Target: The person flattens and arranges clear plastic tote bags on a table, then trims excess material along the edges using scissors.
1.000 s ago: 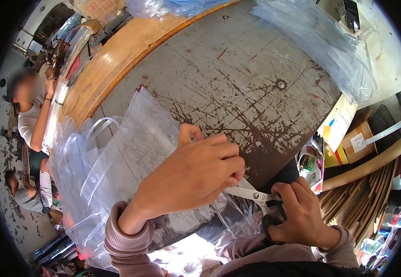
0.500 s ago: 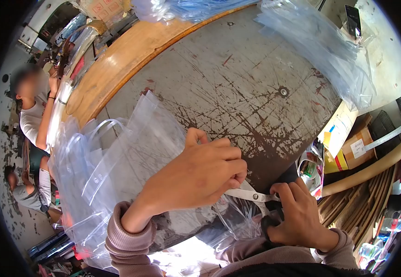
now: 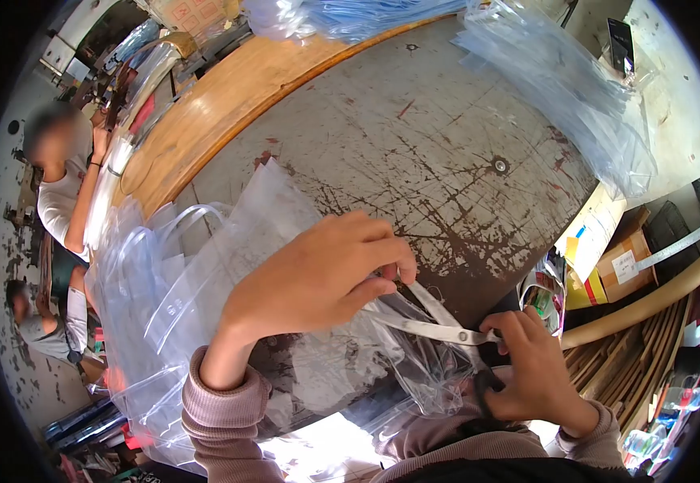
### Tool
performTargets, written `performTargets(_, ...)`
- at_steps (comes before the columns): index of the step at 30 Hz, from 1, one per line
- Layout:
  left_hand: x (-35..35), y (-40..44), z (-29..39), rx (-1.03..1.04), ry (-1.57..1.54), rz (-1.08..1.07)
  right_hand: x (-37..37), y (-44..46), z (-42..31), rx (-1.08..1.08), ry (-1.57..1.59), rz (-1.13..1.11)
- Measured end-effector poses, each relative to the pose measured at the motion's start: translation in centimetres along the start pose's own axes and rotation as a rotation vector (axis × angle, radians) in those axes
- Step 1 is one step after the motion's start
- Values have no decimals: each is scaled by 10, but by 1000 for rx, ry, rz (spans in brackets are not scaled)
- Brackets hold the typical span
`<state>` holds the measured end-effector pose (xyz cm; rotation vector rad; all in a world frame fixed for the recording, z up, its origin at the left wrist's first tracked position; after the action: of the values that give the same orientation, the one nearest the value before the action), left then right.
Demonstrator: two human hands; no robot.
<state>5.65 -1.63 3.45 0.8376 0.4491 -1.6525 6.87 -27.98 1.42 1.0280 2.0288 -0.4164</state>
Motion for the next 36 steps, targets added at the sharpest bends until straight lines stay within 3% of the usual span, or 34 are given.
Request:
performTargets(2, -3, 0, -1, 10, 37, 10, -10, 3, 7, 69, 62, -64)
performTargets(4, -4, -1, -1, 19, 68, 25, -22, 6, 17, 105, 139, 22)
performTargets(5, -4, -1, 0, 44, 91, 45, -29, 10, 20, 93, 35, 59)
performTargets(8, -2, -3, 15, 106, 185, 39, -25, 24, 18, 131, 36, 337)
performTargets(9, 1, -4, 25, 143, 254, 7, -20, 30, 25, -11, -63, 405)
performTargets(13, 49, -26, 71, 218, 534, 30, -16, 48, 20, -223, -299, 470)
performTargets(21, 88, -45, 104, 221, 1062, 66, -7, 55, 7, -414, -483, 581)
performTargets(22, 91, -47, 105, 255, 1119, 74, -9, 54, 4, -413, -484, 571)
performTargets(25, 93, -50, 109, 285, 1175, 50, -5, 51, -4, -735, 40, 243)
performTargets(28, 94, -51, 109, 280, 1184, 45, 10, 54, 0, -891, 6, 187)
performTargets(36, 89, -48, 118, 120, 1087, 68, 19, 60, 2, -1009, -30, 251)
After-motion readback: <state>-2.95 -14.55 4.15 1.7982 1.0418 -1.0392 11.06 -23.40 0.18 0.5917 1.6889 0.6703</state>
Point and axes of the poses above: each hand's wrist, its own y-axis towards the middle knuckle, its own x-axis out of the palm, z = x × y, the point moved 1 cm from there along y, towards the middle knuckle, and after that the axes turned 14 degrees about z, right-handed, at the moved point
